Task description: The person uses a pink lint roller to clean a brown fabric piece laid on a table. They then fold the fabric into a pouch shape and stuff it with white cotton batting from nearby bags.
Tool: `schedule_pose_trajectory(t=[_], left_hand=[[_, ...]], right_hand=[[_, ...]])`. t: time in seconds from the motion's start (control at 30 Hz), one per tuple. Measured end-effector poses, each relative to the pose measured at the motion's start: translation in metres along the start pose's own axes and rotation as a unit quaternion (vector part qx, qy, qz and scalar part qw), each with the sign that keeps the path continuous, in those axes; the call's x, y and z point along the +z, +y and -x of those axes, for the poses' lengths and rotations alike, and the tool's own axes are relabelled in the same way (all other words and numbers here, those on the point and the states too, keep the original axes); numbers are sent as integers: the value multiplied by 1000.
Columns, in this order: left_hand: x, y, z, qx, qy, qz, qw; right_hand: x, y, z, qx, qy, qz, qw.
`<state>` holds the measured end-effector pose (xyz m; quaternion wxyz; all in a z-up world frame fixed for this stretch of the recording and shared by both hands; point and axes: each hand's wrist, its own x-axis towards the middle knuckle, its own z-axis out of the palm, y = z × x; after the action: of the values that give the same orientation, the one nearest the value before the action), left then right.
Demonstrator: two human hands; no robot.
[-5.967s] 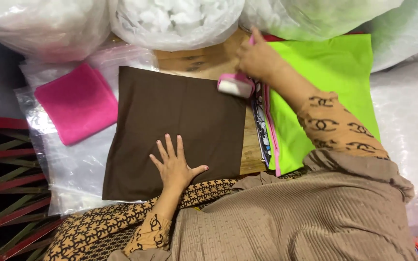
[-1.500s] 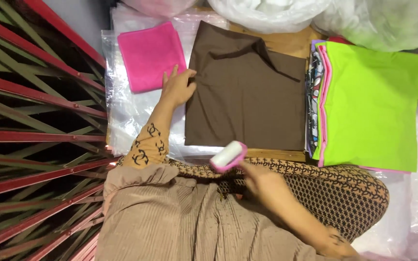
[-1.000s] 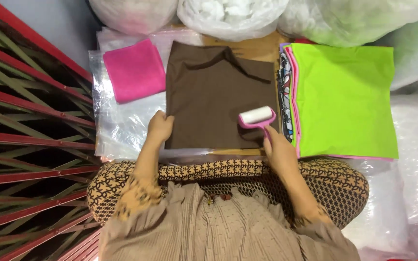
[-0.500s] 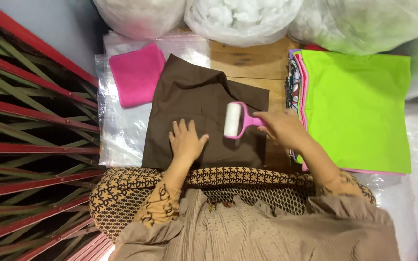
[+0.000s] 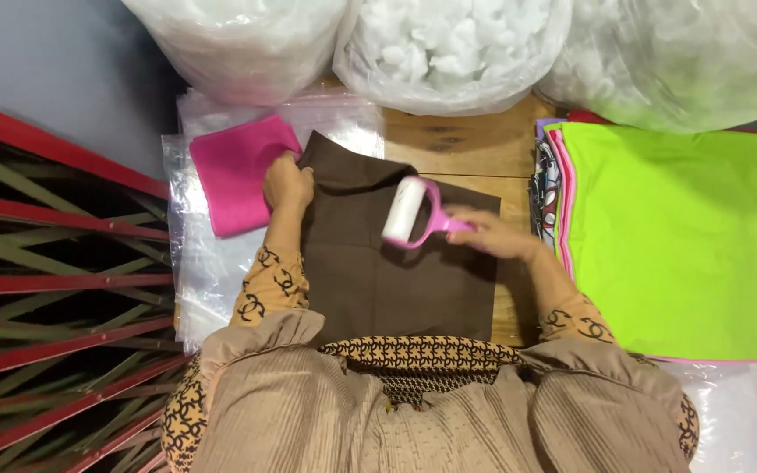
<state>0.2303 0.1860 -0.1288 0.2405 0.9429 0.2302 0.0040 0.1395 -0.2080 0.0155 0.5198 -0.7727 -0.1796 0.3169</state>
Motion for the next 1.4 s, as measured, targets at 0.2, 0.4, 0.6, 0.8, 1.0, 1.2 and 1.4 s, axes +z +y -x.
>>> schedule_pose_trajectory(t=[0.2,0.4,0.6,0.8,1.0,1.2,1.4], left_hand=[[-76,34,45,-14,107,209,972],[-100,66,170,15,-154,41,987],[-98,72,214,-48,-294,-79,951],[-97,69,212,-45,-299,-76,950],[-112,68,215,-53,-279,-46,958],[-107,54,210,-84,-264,-52,960],[-109,51,209,-73,-262,-56,961]], right_hand=[[-74,12,-1,-149,225,255,929],[-34,-68,-16,59,62,528,845],[-1,-47,-49,-3,-45,558,829],[-116,-56,1,147,-31,579,801],[-50,-115,-39,67,-25,599,798],[-11,-83,-114,-90,-47,609,786],[-144,-78,-56,123,-43,676,725]])
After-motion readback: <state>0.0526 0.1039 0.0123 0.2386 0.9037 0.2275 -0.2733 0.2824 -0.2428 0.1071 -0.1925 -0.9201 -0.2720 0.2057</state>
